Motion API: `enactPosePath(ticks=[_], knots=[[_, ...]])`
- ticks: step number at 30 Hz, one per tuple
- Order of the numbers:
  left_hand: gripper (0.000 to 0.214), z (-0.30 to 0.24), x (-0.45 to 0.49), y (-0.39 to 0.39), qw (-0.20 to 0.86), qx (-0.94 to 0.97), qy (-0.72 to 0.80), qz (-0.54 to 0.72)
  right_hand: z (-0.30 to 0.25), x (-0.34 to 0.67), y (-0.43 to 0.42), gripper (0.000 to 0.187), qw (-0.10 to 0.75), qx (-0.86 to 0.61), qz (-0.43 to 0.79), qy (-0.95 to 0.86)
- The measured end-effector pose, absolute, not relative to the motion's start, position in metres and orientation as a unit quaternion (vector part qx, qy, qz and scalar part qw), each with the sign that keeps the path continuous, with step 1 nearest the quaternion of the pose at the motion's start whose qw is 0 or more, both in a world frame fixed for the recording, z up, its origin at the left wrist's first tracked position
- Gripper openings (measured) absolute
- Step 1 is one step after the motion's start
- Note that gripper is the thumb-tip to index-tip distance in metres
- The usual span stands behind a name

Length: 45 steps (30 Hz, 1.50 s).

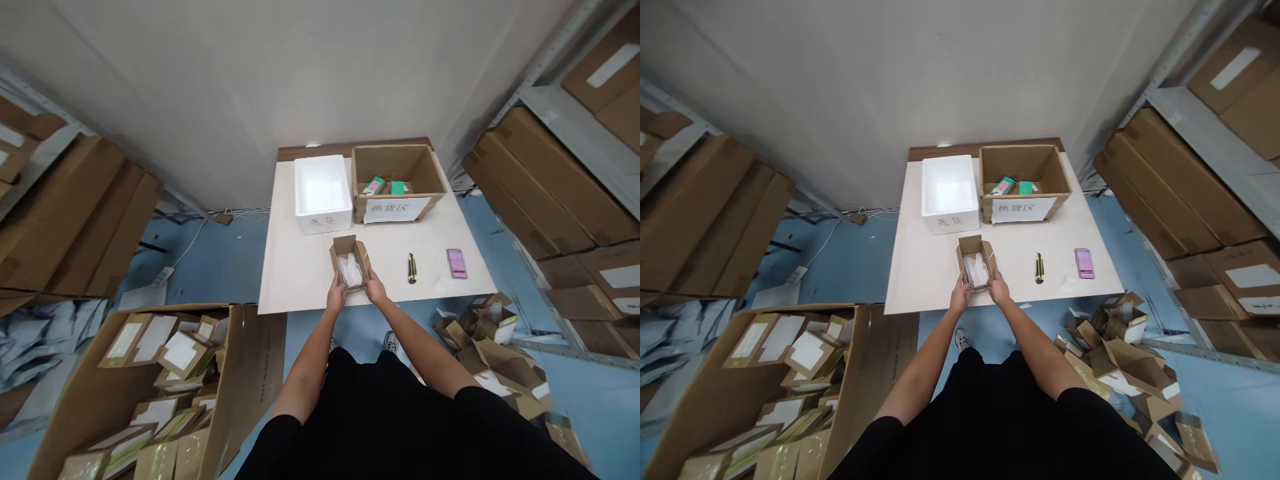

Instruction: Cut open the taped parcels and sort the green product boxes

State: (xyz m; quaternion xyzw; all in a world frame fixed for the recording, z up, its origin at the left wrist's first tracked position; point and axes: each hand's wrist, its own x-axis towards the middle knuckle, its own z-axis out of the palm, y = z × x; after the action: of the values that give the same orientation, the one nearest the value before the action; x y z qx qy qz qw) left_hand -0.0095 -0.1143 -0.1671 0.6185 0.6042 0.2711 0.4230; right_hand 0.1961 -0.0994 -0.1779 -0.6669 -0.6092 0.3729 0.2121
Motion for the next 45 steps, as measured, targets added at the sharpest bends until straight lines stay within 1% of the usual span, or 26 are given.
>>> enactPosePath(ticks=[4,7,10,13,18,22,24,26,28,29,32,36,39,42,45], knots=[[0.018,-0.161,0.063,-0.116,0.404,0.655,0.571,0.286,-0.165,0.27,-0.117,0.025,0.26,-0.676,0.354,-0.592],[0.014,-0.151,0.123,-0.113,0.395,0.681,0.54,0.298,-0.151,0.329,-0.128,0.024,0.306,-0.679,0.329,-0.581],[0.014,-0.139,0.197,-0.106,0.405,0.71,0.492,0.3,-0.137,0.399,-0.145,0.021,0.349,-0.702,0.289,-0.549],[0.016,-0.129,0.285,-0.104,0.426,0.749,0.415,0.291,-0.128,0.477,-0.18,0.021,0.381,-0.744,0.24,-0.494],[0.02,-0.12,0.437,-0.135,0.466,0.808,0.282,0.224,-0.123,0.593,-0.277,0.024,0.374,-0.836,0.143,-0.376],[0.025,-0.118,0.536,-0.179,0.498,0.83,0.197,0.154,-0.123,0.65,-0.354,0.026,0.358,-0.883,0.086,-0.291],[0.035,-0.115,0.573,-0.198,0.506,0.837,0.168,0.123,-0.123,0.671,-0.385,0.029,0.345,-0.902,0.065,-0.251],[0.053,-0.111,0.596,-0.211,0.508,0.841,0.154,0.102,-0.122,0.687,-0.407,0.038,0.333,-0.919,0.045,-0.204],[0.065,-0.106,0.606,-0.215,0.504,0.846,0.143,0.101,-0.119,0.698,-0.42,0.052,0.332,-0.927,0.027,-0.17],[0.067,-0.103,0.606,-0.214,0.499,0.849,0.135,0.108,-0.117,0.702,-0.421,0.058,0.334,-0.927,0.021,-0.166],[0.067,-0.096,0.592,-0.201,0.475,0.858,0.128,0.146,-0.108,0.704,-0.401,0.065,0.342,-0.916,0.019,-0.211],[0.066,-0.084,0.55,-0.166,0.427,0.863,0.175,0.204,-0.094,0.683,-0.328,0.065,0.357,-0.877,0.017,-0.321],[0.065,-0.071,0.496,-0.135,0.371,0.867,0.235,0.237,-0.085,0.646,-0.259,0.061,0.362,-0.833,0.016,-0.418],[0.064,-0.057,0.418,-0.106,0.31,0.854,0.32,0.268,-0.077,0.586,-0.192,0.059,0.365,-0.775,0.027,-0.515],[0.062,-0.047,0.318,-0.088,0.256,0.817,0.412,0.312,-0.069,0.502,-0.135,0.056,0.377,-0.7,0.05,-0.605]])
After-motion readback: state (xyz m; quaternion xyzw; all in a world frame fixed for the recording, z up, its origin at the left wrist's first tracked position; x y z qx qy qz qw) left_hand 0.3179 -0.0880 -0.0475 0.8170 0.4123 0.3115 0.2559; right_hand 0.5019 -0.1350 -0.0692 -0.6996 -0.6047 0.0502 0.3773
